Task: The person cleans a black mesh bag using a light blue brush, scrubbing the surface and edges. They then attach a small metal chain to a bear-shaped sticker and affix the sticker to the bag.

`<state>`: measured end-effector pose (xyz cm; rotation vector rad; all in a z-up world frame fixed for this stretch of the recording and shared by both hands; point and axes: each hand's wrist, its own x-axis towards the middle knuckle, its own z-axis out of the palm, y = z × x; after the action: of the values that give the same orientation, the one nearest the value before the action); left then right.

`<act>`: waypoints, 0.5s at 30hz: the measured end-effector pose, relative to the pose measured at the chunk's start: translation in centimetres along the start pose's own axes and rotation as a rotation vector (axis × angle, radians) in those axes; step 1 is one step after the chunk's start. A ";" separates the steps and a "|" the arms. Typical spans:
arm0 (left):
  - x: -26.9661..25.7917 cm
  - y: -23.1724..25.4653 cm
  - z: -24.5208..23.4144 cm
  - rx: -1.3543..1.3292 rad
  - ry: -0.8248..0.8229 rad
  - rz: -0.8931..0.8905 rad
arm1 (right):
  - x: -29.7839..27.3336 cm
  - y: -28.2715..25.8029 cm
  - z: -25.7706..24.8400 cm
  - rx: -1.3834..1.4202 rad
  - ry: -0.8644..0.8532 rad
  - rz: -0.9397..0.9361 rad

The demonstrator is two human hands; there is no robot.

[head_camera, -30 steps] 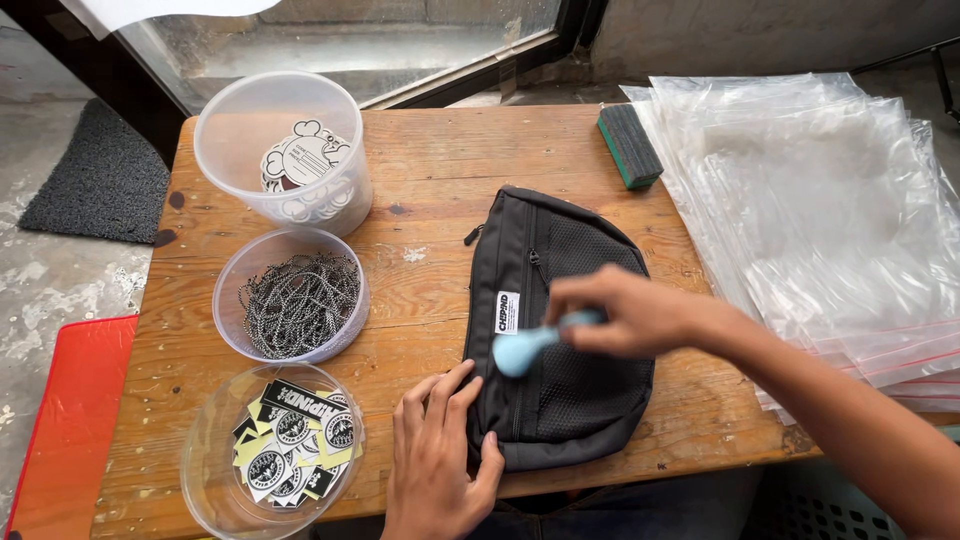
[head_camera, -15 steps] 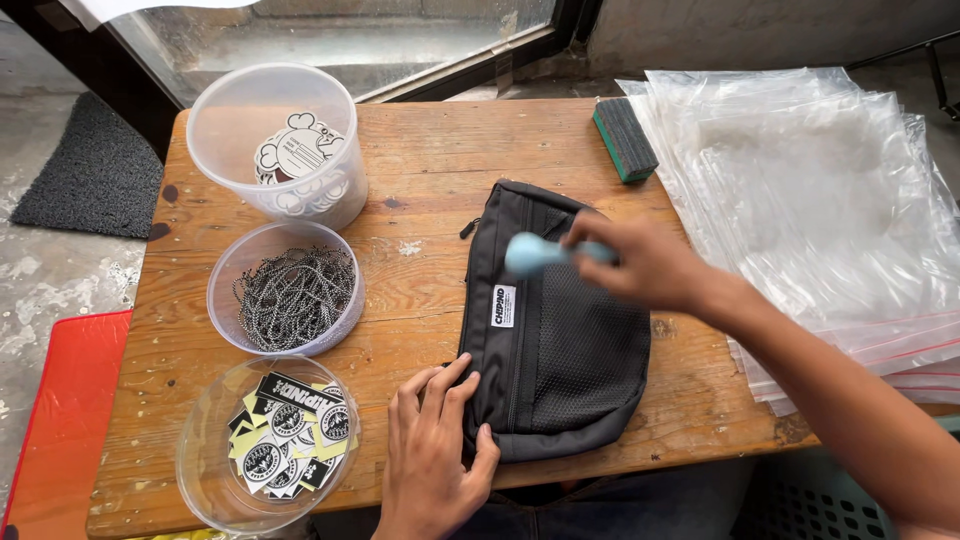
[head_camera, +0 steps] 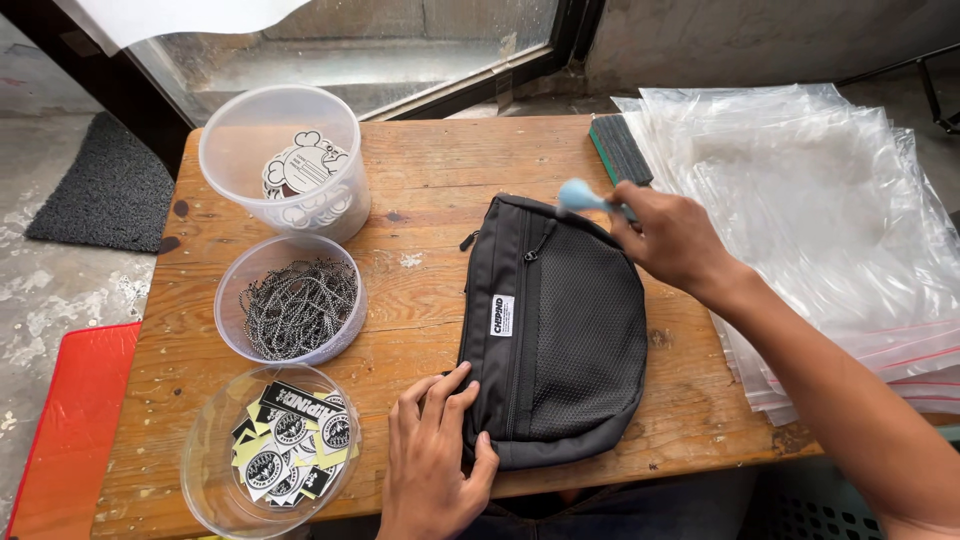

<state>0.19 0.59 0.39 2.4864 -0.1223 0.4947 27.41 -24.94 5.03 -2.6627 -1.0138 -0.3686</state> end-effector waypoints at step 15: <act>0.2 0.4 -0.6 -0.033 -0.005 -0.011 | 0.3 -7.3 1.2 0.343 -0.399 -0.108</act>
<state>0.10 0.63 1.12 2.4547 -0.1174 0.4777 22.83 -19.10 5.12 -2.4180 -1.2072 0.3074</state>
